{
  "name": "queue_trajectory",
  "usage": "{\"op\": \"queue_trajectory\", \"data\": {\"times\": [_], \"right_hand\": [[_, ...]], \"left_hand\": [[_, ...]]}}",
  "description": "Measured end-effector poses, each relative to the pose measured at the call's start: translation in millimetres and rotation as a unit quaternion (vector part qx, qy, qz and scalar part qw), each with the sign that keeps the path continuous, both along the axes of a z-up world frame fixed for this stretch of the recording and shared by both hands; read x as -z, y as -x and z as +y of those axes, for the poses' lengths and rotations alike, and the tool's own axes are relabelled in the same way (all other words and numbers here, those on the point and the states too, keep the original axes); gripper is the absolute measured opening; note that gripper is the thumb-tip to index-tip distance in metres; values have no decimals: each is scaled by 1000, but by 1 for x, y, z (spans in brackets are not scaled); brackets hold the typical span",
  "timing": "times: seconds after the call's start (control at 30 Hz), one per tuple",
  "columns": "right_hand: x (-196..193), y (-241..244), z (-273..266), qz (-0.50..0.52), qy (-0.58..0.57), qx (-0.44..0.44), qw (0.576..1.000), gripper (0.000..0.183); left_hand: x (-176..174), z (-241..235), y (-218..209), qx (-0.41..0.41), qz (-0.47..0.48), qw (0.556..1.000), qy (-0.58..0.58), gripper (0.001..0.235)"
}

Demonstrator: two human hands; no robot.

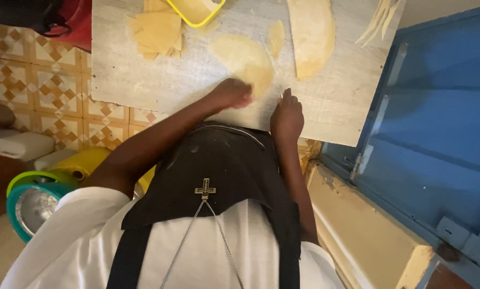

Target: The person folds thin sheets of dough on a wooden table, repeatedly folding them in half and pressing the edges to seal them. The folded dough pieces are placed into a yellow plastic container. A knife and a larger piece of dough are visible on the table.

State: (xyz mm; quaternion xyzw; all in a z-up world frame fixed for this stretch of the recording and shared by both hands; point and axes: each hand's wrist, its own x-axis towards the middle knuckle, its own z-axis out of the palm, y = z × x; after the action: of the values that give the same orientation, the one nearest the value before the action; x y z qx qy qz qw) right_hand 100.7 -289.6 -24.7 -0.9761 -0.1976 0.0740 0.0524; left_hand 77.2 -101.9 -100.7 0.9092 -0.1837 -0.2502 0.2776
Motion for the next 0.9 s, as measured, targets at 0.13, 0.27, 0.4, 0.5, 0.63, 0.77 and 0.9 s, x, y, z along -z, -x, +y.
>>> {"op": "queue_trajectory", "data": {"times": [0.13, 0.27, 0.4, 0.5, 0.63, 0.77, 0.9], "right_hand": [[-13, -2, 5, 11, 11, -13, 1000, 32], [9, -12, 0, 20, -32, -33, 999, 31], [28, -17, -2, -34, -14, -67, 997, 30], [31, -17, 0, -43, -2, -74, 996, 29], [31, -20, -1, -24, 24, -76, 997, 41], [22, -25, -6, -15, 0, -104, 994, 44], [18, -21, -10, -17, 19, -104, 994, 42]], "left_hand": [[-51, 2, 9, -355, 48, 928, 101, 27], [-35, 11, -16, -376, -110, 917, 78, 33], [-31, 27, -43, -332, -206, 920, 37, 32], [-30, 31, -55, -255, -291, 921, 44, 37], [-23, 35, -67, -149, -356, 922, -33, 22], [-23, 38, -71, -102, -372, 922, -38, 16], [-22, 41, -69, -120, -351, 929, 6, 13]]}}
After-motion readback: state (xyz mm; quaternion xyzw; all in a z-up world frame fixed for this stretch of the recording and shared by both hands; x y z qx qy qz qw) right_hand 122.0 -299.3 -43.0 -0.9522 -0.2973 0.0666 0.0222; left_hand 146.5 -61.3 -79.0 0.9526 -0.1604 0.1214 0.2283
